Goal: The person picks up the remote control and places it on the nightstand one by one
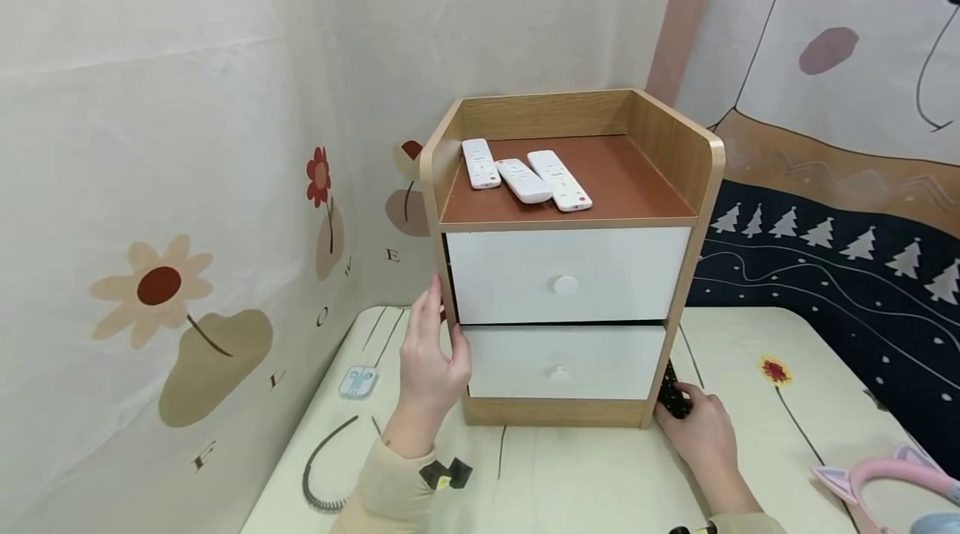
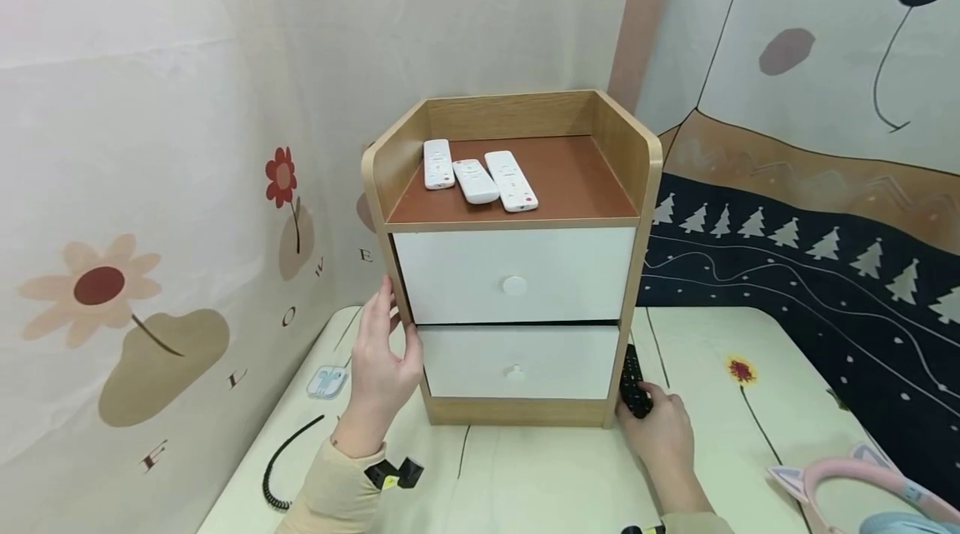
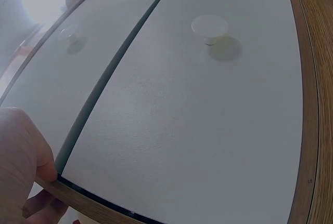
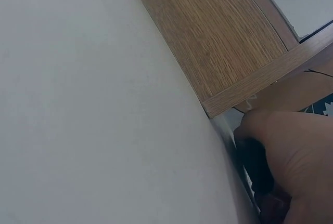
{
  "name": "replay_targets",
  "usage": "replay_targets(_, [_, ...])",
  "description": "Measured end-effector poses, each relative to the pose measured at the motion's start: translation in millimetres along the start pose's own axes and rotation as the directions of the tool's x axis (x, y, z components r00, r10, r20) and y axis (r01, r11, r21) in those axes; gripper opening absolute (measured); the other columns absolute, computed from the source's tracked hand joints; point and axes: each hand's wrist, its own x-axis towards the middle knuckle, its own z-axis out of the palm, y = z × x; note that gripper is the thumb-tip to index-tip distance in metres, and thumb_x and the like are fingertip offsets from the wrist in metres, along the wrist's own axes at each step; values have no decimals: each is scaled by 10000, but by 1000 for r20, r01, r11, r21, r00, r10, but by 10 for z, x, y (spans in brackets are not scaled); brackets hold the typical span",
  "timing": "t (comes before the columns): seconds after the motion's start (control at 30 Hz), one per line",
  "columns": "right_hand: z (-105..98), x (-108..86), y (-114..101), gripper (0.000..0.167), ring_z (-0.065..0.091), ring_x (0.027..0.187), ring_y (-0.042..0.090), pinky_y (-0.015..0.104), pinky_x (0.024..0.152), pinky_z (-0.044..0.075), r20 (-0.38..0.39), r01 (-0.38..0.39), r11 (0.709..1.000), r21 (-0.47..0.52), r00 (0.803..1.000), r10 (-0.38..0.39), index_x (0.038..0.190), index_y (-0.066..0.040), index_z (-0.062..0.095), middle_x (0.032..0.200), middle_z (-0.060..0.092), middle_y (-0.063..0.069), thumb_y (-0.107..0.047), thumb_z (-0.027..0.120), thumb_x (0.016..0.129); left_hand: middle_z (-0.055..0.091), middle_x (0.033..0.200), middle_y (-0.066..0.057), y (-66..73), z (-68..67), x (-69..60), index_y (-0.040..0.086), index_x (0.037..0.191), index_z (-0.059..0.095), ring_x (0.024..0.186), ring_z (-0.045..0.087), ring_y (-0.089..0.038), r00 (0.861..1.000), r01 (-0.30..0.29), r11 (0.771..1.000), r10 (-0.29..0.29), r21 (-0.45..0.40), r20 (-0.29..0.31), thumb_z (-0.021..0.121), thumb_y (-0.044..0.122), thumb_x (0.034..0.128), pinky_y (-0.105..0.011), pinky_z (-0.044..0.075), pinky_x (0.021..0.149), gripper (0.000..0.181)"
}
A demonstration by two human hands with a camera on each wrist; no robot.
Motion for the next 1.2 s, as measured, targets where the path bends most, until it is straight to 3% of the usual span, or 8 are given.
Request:
replay_targets(0.47, [-79,-18,-96,480,747,1019,552,643,799,649,-190,15,995,96,982,4,1246,72,733,1145,735,405,-246,859,909,634,1366,-324,-6,-7,-24,-108,1629,405,1134,729,-439,1000,-7,1000,7,0,-18,656,-170,840,-548,695,895,829])
replay_targets(0.8, [-234,15,-225,482,740,1047,562,652,796,623,-246,2,993,120,969,28,1246,63,741,1158,745,395,-263,854,909,624,1382,-335,-10,-4,-4,-115,1633,390,1150,719,-439,1000,-15,1000,15,4,-2,656,-157,865,-510,698,915,814])
replay_targets(1.03, [-554,61,-398,497,708,1139,568,545,759,581,-239,-29,988,150,969,65,1302,8,737,1262,728,385,-327,818,944,630,1378,-330,-26,10,-4,-114,1630,397,1131,725,-437,999,-29,1000,29,1,-16,660,-168,842,-517,700,899,833])
replay_targets(1.2, [-836,138,-571,500,702,1156,542,442,703,518,-297,7,988,157,954,41,1321,-33,744,1285,731,367,-348,797,936,633,1371,-328,-31,11,-8,-113,1628,401,1118,727,-435,999,-32,1000,32,1,-24,661,-172,834,-532,701,878,838])
